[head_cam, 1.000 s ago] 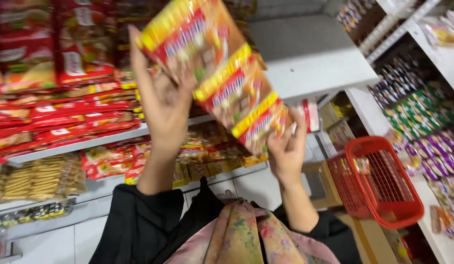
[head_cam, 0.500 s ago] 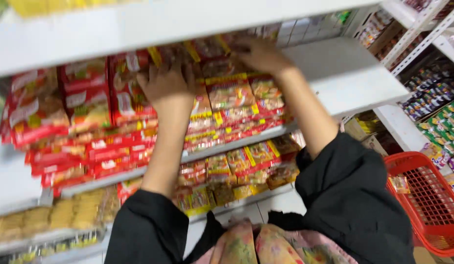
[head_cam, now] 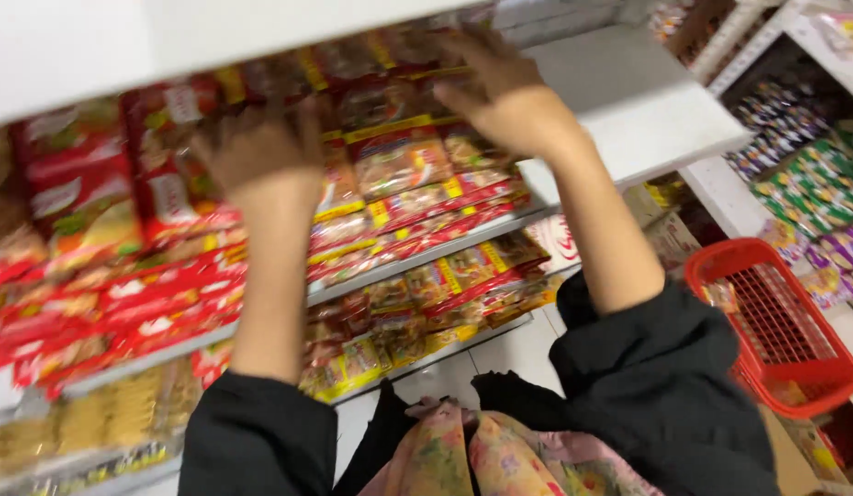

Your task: The person takes noodle packets from a red basket and arranges them on a shelf, then picks up other packets from the shelf to inspect them before putting them back.

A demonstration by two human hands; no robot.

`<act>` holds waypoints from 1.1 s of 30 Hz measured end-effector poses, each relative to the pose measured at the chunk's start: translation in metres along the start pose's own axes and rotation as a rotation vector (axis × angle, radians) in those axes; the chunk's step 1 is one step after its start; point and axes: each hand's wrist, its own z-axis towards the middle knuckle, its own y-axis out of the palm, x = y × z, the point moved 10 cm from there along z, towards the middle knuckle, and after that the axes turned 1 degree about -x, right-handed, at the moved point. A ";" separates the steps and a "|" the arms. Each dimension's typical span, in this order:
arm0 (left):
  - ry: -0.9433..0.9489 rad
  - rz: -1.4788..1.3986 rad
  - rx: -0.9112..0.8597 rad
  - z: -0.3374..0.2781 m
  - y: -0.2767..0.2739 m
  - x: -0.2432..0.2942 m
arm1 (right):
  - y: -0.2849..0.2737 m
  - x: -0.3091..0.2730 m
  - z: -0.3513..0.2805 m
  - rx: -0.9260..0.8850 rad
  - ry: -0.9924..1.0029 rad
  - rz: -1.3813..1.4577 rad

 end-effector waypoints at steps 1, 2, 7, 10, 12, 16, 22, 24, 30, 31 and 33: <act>0.023 0.008 0.031 0.001 -0.005 0.001 | -0.012 -0.003 -0.024 -0.005 0.028 -0.025; 0.059 -0.021 0.104 -0.001 -0.018 0.004 | -0.021 -0.002 -0.049 -0.011 0.058 -0.049; 0.401 -0.197 0.047 -0.031 -0.076 0.045 | -0.052 0.014 -0.226 0.326 0.017 0.149; 0.551 -0.426 -0.074 -0.064 -0.087 0.088 | -0.056 0.075 -0.308 0.354 0.261 0.182; 0.726 -0.628 -0.311 -0.092 -0.059 0.133 | -0.082 0.115 -0.374 0.540 0.449 0.174; 0.781 -1.280 -0.493 -0.164 -0.009 0.245 | -0.103 0.151 -0.509 0.857 0.784 0.207; 0.631 -1.446 -1.222 -0.281 0.035 0.440 | -0.125 0.127 -0.636 0.945 0.954 -0.062; 0.740 -1.464 -1.384 -0.310 0.020 0.493 | -0.130 0.114 -0.680 1.027 1.062 -0.072; 1.176 -1.507 -1.470 -0.368 -0.044 0.629 | -0.153 0.068 -0.814 1.268 1.281 -0.207; 1.204 -1.475 -1.508 -0.378 -0.050 0.651 | -0.161 0.059 -0.831 1.265 1.317 -0.294; 1.237 -1.414 -1.592 -0.400 -0.065 0.688 | -0.168 0.045 -0.863 1.364 1.351 -0.296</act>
